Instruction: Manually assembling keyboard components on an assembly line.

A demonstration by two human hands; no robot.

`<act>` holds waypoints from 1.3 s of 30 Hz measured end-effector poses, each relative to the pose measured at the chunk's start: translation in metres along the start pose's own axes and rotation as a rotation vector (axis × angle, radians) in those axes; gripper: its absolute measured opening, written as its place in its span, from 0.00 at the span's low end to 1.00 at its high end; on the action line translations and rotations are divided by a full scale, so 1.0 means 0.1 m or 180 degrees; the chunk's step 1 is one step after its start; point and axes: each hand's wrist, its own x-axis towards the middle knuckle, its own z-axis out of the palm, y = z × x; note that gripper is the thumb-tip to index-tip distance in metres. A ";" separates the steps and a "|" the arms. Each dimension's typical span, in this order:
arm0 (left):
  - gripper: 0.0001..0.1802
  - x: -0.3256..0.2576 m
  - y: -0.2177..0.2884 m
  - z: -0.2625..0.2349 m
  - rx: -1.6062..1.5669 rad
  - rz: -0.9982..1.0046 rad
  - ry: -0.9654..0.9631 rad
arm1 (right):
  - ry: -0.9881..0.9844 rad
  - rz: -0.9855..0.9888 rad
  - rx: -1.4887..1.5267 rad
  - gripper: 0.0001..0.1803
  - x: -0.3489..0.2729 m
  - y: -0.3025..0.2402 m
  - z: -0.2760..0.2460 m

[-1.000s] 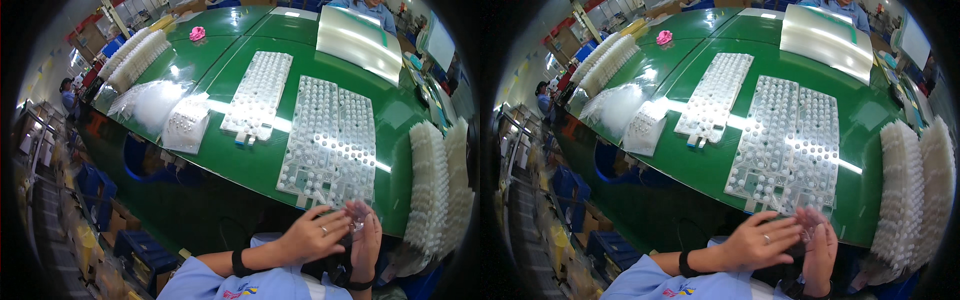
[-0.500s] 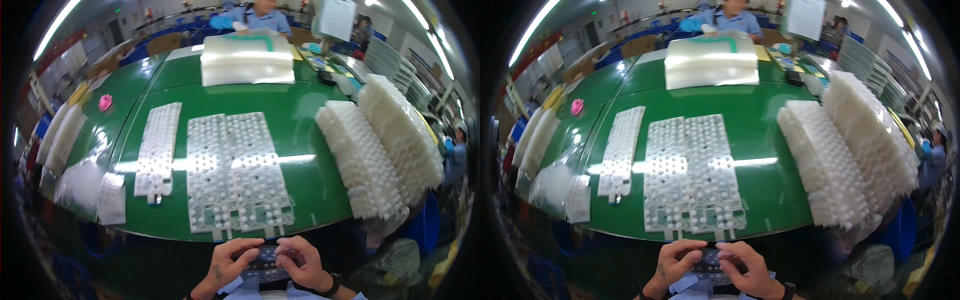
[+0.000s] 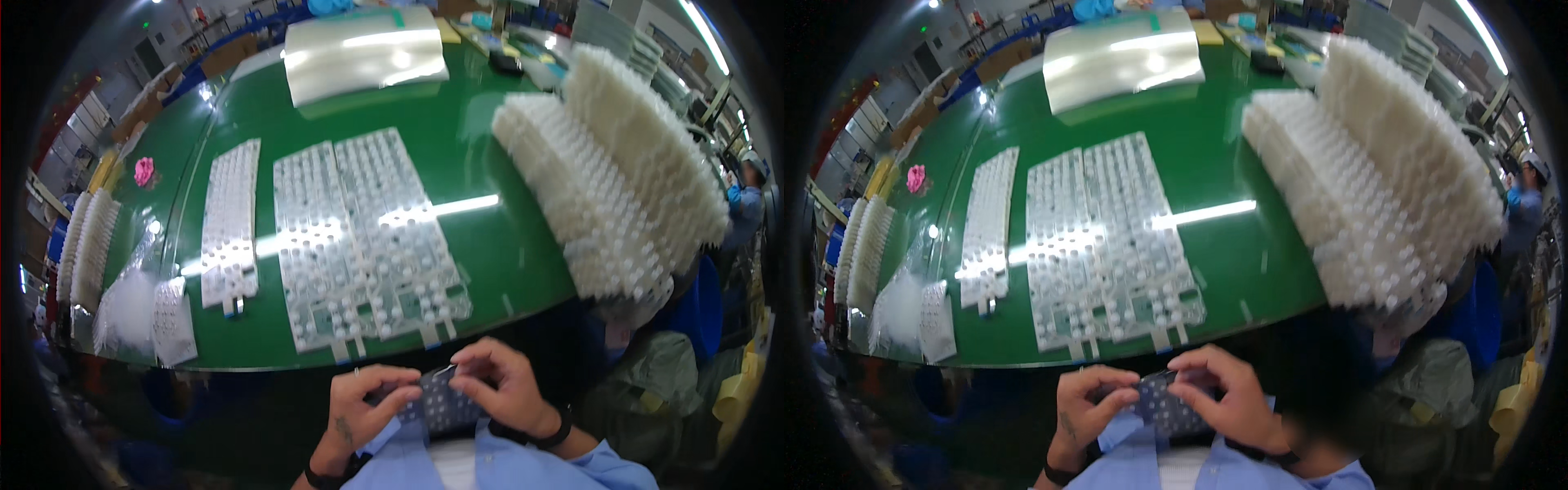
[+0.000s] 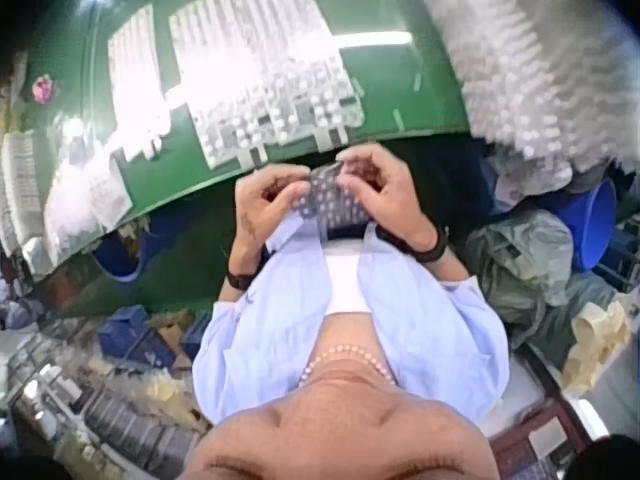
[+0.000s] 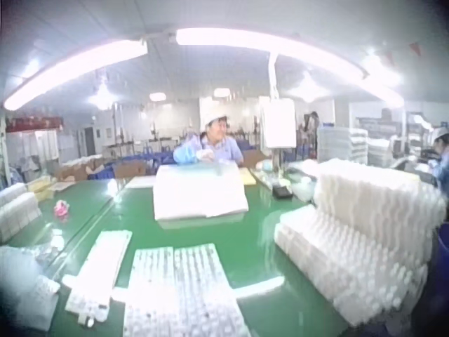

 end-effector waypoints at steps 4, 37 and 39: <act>0.09 0.13 -0.05 -0.04 0.0371 0.0216 -0.0175 | -0.0052 -0.0127 -0.0179 0.06 0.14 0.17 -0.09; 0.07 0.07 -0.18 0.04 -0.0146 0.0342 -0.0091 | 0.0050 0.0140 0.0510 0.10 0.03 0.14 0.01; 0.07 0.08 -0.15 0.05 -0.0192 0.0335 -0.0105 | 0.0095 0.0032 0.0369 0.11 0.04 0.10 0.02</act>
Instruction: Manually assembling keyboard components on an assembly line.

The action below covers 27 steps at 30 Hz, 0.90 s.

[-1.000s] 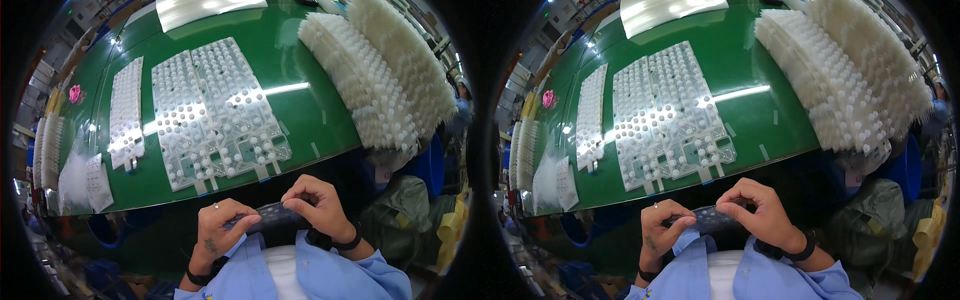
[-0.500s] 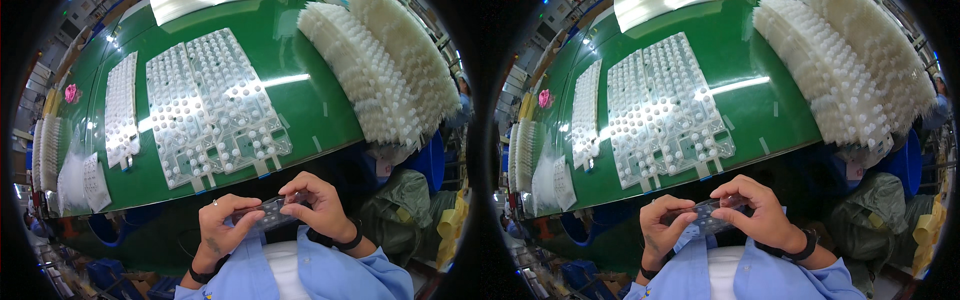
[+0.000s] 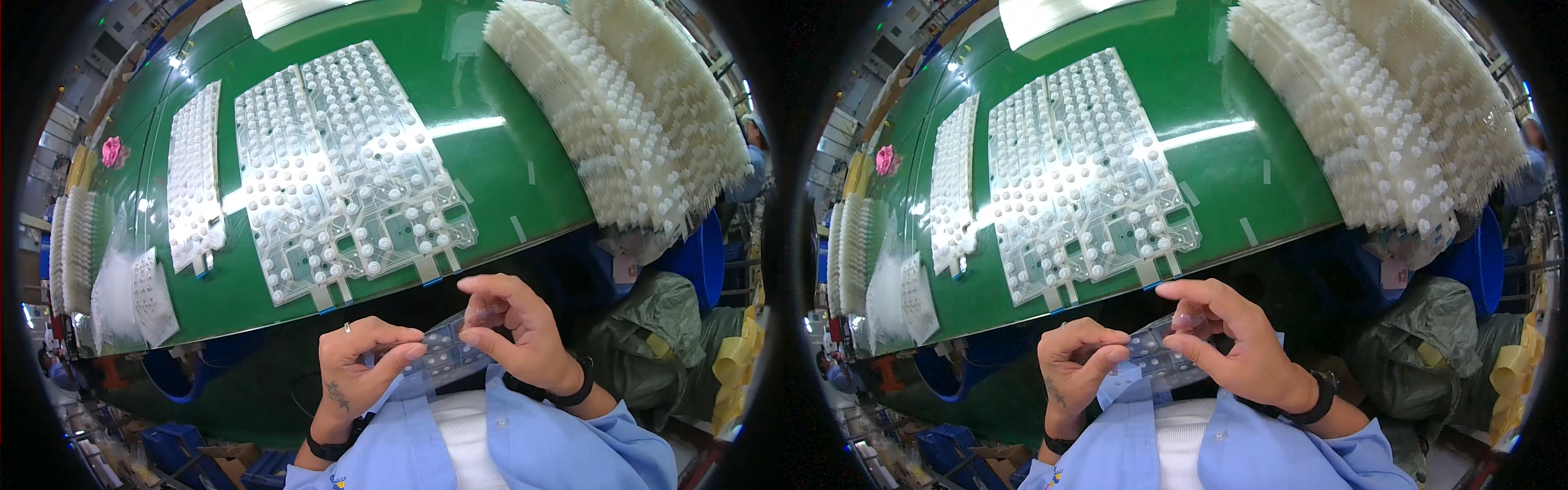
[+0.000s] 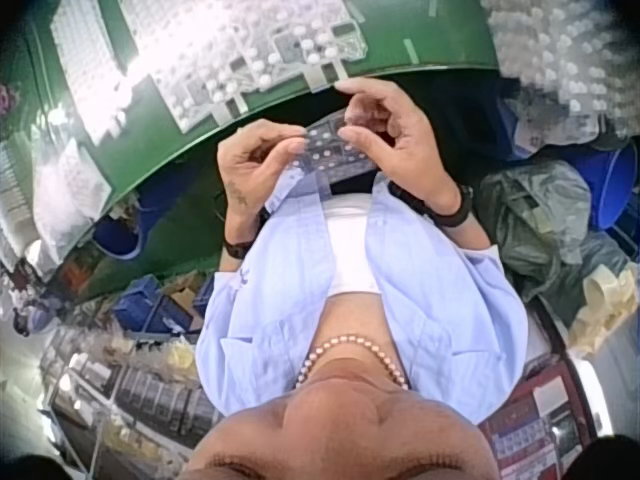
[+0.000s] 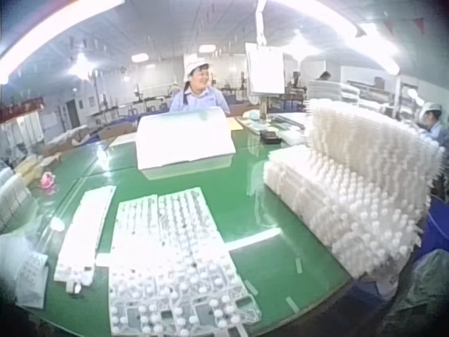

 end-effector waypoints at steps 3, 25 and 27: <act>0.07 -0.01 0.00 -0.02 0.0113 -0.0087 0.0026 | -0.0338 -0.0080 -0.0467 0.12 0.03 0.00 -0.07; 0.06 0.04 0.03 -0.05 0.0419 0.0001 0.0077 | -0.0115 0.0669 0.0063 0.12 0.02 0.01 -0.06; 0.05 0.05 0.04 -0.04 0.0355 -0.0049 0.0078 | -0.0099 0.0619 0.0038 0.11 0.03 0.01 -0.07</act>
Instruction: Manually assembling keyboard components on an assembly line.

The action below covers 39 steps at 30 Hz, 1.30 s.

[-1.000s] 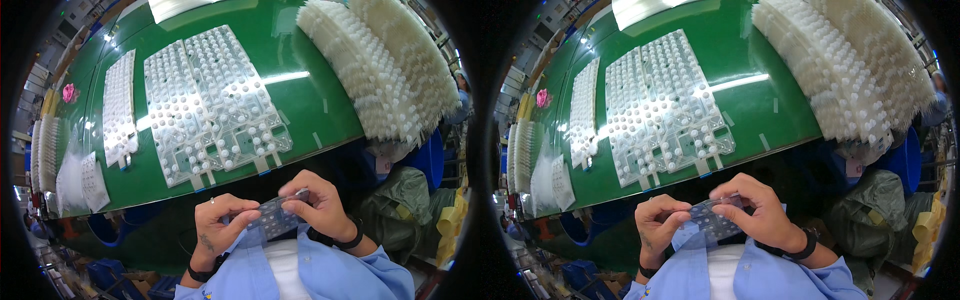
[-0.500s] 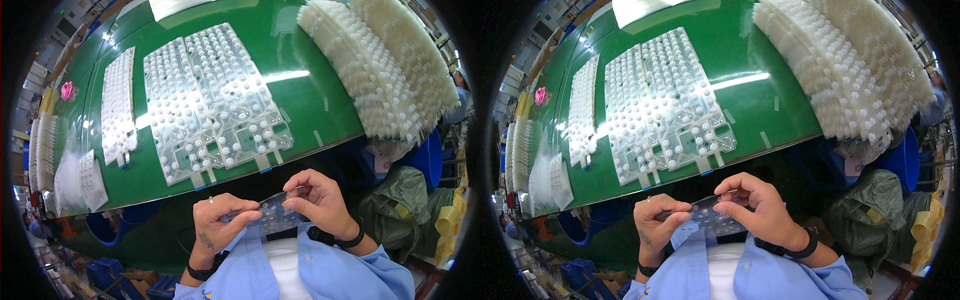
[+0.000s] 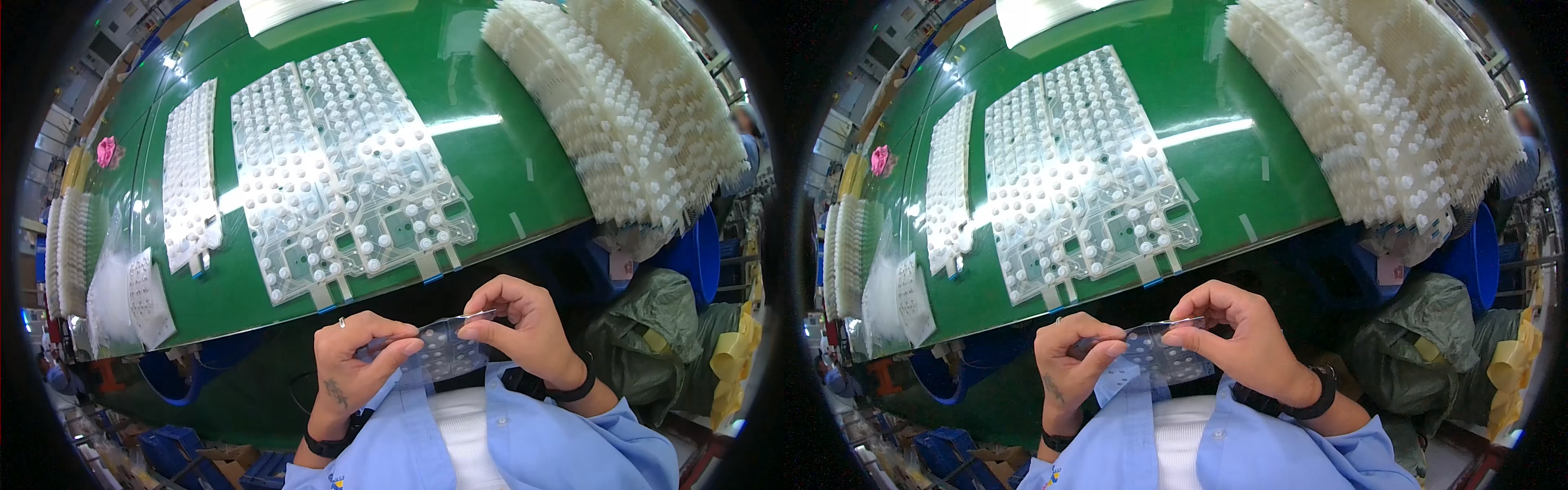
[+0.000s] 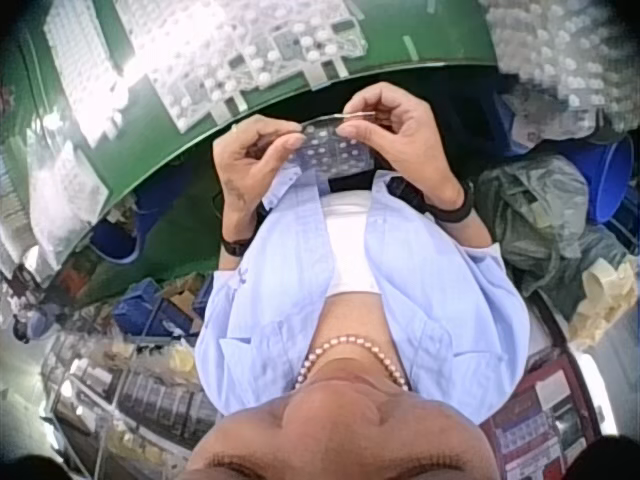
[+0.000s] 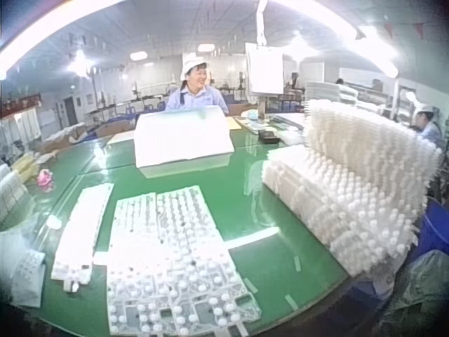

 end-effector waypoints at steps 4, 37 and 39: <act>0.06 -0.01 -0.03 0.01 -0.0285 0.0082 -0.0030 | -0.0068 0.0055 0.0510 0.10 0.01 0.03 0.00; 0.03 -0.04 -0.15 -0.10 -0.0050 0.0125 -0.0084 | -0.0391 -0.0725 0.0112 0.14 0.11 0.18 0.18; 0.03 0.03 0.07 -0.09 0.0442 0.0363 -0.0272 | -0.0329 -0.0645 0.0266 0.14 0.05 0.12 0.17</act>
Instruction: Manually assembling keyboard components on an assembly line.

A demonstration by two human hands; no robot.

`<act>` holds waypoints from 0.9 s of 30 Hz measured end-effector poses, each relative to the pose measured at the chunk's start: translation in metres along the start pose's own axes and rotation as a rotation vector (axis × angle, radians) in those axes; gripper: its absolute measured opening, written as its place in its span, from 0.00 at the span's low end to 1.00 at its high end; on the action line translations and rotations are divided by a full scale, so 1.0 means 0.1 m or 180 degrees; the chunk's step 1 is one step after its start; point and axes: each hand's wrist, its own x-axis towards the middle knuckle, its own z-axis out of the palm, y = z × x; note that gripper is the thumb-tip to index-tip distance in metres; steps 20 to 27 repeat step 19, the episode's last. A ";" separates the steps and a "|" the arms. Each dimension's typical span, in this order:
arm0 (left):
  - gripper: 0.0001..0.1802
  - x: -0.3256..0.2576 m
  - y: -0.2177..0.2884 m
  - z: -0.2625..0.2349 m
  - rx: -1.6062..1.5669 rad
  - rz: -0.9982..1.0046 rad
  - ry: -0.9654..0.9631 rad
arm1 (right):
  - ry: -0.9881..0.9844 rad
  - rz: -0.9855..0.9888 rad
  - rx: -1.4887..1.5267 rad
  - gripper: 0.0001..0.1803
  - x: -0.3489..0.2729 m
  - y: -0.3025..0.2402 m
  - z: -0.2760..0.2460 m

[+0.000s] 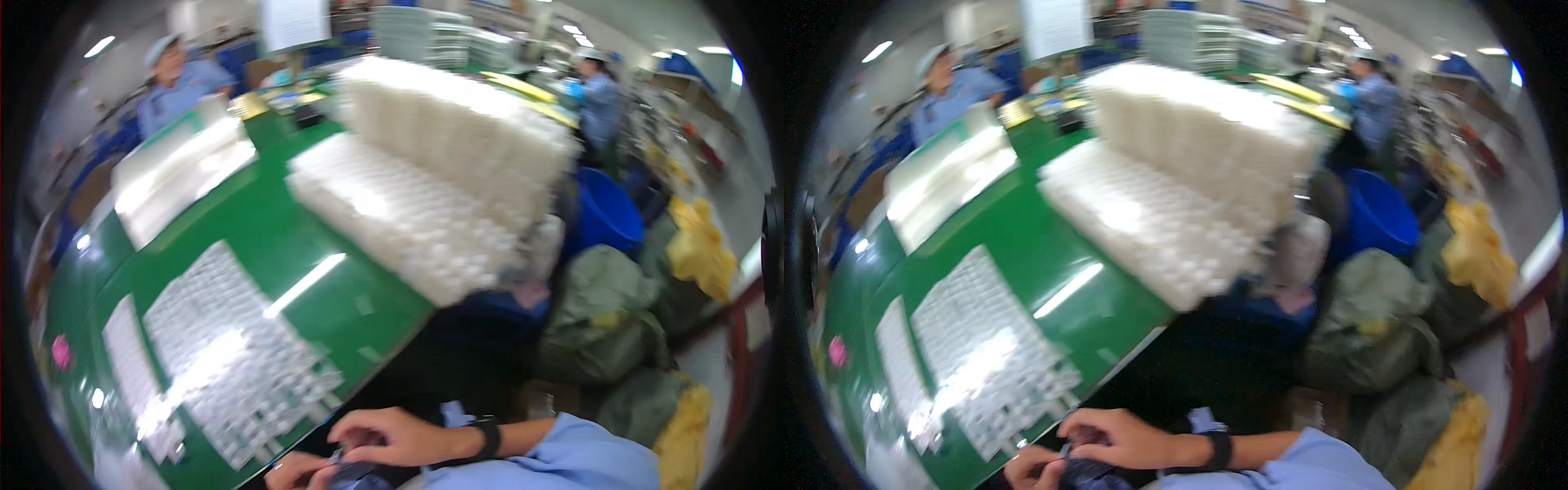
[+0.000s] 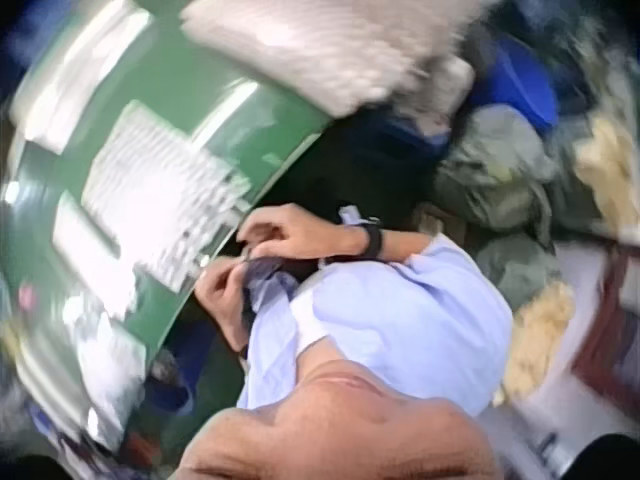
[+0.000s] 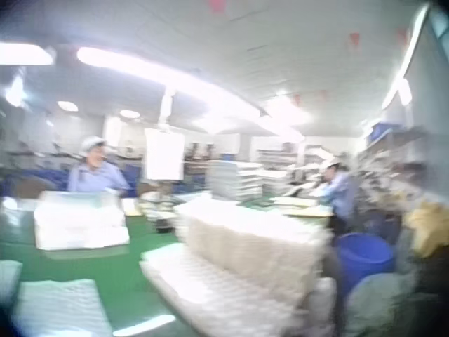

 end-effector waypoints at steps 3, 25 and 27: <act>0.04 0.06 0.10 0.07 -0.0111 0.0235 -0.0016 | -0.0022 0.0162 -0.0490 0.11 -0.06 -0.04 -0.10; 0.04 -0.04 0.07 0.16 -0.0317 0.0094 0.0113 | 0.0328 -0.0274 -0.1047 0.12 -0.15 -0.17 -0.01; 0.04 -0.04 0.07 0.16 -0.0317 0.0094 0.0113 | 0.0328 -0.0274 -0.1047 0.12 -0.15 -0.17 -0.01</act>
